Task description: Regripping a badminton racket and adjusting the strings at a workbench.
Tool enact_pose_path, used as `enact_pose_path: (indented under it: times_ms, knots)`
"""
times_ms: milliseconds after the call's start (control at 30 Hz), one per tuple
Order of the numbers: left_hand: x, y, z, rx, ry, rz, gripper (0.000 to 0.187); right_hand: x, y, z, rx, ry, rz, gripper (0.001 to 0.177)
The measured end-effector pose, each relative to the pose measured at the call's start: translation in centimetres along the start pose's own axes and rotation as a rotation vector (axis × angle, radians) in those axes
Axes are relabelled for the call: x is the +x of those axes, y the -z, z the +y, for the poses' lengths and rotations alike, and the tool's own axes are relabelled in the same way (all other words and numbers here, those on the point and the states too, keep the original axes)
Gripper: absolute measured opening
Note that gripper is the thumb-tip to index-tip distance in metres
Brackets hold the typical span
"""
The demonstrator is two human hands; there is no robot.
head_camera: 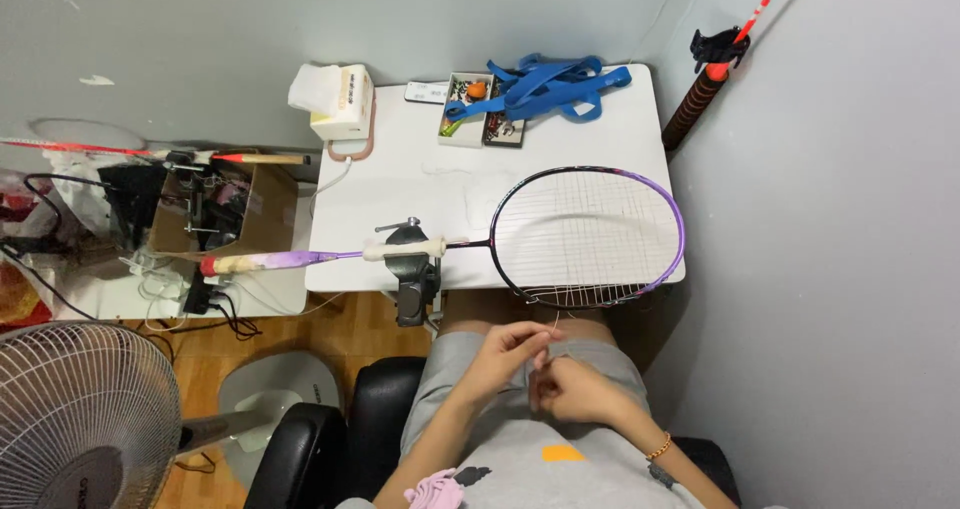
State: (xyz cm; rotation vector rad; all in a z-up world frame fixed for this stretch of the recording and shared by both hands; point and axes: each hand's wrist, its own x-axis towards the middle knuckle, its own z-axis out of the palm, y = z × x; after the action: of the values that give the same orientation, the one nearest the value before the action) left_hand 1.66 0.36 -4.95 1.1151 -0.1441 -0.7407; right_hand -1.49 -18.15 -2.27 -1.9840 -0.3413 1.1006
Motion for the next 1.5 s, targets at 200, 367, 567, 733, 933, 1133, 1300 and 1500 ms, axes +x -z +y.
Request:
enact_pose_path:
  times_ms: [200, 367, 567, 733, 933, 1133, 1300, 1500]
  knots:
    - [-2.2, 2.5, -1.9, 0.202, 0.035, -0.201, 0.018, 1.9, 0.6, 4.7, 0.391, 0.226, 0.275, 0.026]
    - [-2.8, 2.7, 2.2, 0.875, 0.169, -0.238, 0.016, 0.7, 2.6, 3.2, 1.196, -0.041, 0.51, 0.027]
    - [-1.3, 1.5, 3.3, 0.914, 0.031, -0.019, 0.026, 1.7, 0.6, 5.5, 1.084, 0.116, 0.32, 0.033]
    - [0.1, -0.8, 2.5, 0.216, -0.054, 0.03, 0.037, 1.9, -0.7, 4.7, 0.501, -0.024, 0.383, 0.023]
    - [-0.7, 0.7, 0.9, 0.328, -0.019, -0.072, 0.025, 0.4, 1.6, 1.0, 0.103, -0.144, 0.588, 0.015]
    - [-2.4, 4.8, -0.9, 0.846, 0.196, -0.059, 0.028, 0.9, 1.8, 2.2, 1.156, 0.095, 0.533, 0.025]
    - [-2.7, 3.7, 2.5, 1.259, 0.042, 0.291, 0.028, 3.5, -1.4, 9.3, 0.828, 0.187, 0.664, 0.043]
    - [-0.3, 0.1, 2.0, 0.913, -0.377, 0.279, 0.031, 2.1, -1.5, 4.6, -0.105, -0.065, 0.489, 0.027]
